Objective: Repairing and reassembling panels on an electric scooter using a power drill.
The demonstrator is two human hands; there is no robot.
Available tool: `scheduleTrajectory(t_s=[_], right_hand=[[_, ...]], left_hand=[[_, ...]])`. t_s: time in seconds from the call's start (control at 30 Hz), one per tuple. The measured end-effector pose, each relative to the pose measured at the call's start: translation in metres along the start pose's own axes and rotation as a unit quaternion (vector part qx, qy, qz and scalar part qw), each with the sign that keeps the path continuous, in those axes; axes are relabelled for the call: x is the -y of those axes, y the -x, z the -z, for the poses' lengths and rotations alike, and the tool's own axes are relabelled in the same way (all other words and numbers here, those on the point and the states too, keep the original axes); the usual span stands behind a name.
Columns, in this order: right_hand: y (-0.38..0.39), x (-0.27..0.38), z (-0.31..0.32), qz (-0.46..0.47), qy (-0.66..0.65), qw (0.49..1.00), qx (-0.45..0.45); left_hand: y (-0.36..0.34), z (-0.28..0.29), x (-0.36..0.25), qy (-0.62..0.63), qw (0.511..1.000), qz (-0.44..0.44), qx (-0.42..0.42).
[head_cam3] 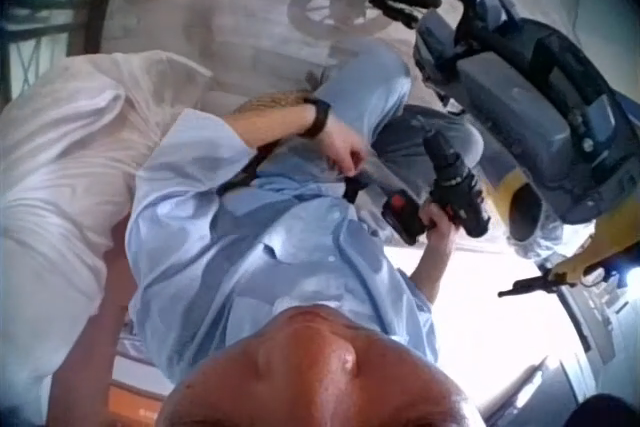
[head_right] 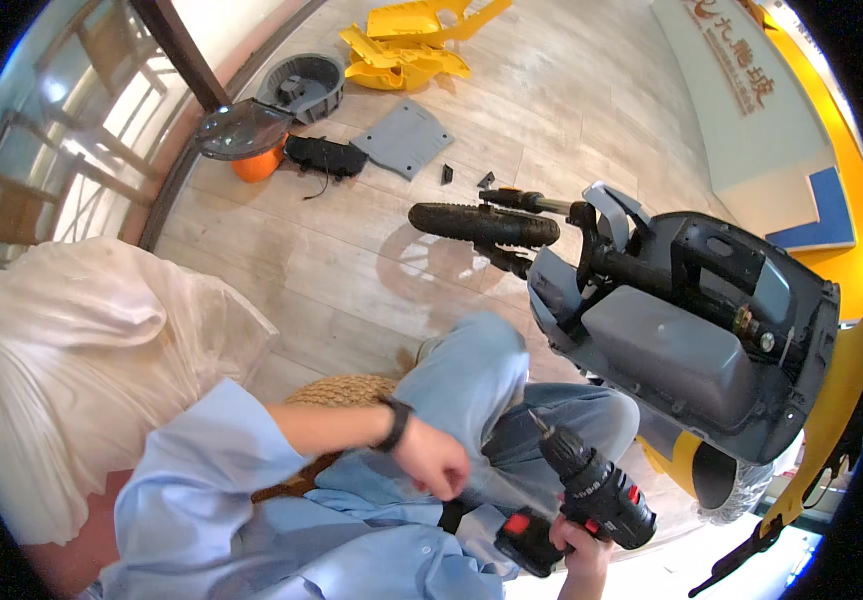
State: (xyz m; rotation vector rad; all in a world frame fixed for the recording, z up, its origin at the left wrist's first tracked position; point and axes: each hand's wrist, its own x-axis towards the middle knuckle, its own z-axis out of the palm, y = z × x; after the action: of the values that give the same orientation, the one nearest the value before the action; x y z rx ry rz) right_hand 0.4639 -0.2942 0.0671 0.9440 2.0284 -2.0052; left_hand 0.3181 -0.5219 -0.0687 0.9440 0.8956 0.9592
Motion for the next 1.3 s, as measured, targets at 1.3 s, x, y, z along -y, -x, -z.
scheduleTrajectory(t_s=[1.3], right_hand=[[0.002,-0.174,0.402,-0.239,-0.35,0.889,0.173]], left_hand=[[-0.003,0.2,0.226,-0.351,0.835,0.309,-0.288]])
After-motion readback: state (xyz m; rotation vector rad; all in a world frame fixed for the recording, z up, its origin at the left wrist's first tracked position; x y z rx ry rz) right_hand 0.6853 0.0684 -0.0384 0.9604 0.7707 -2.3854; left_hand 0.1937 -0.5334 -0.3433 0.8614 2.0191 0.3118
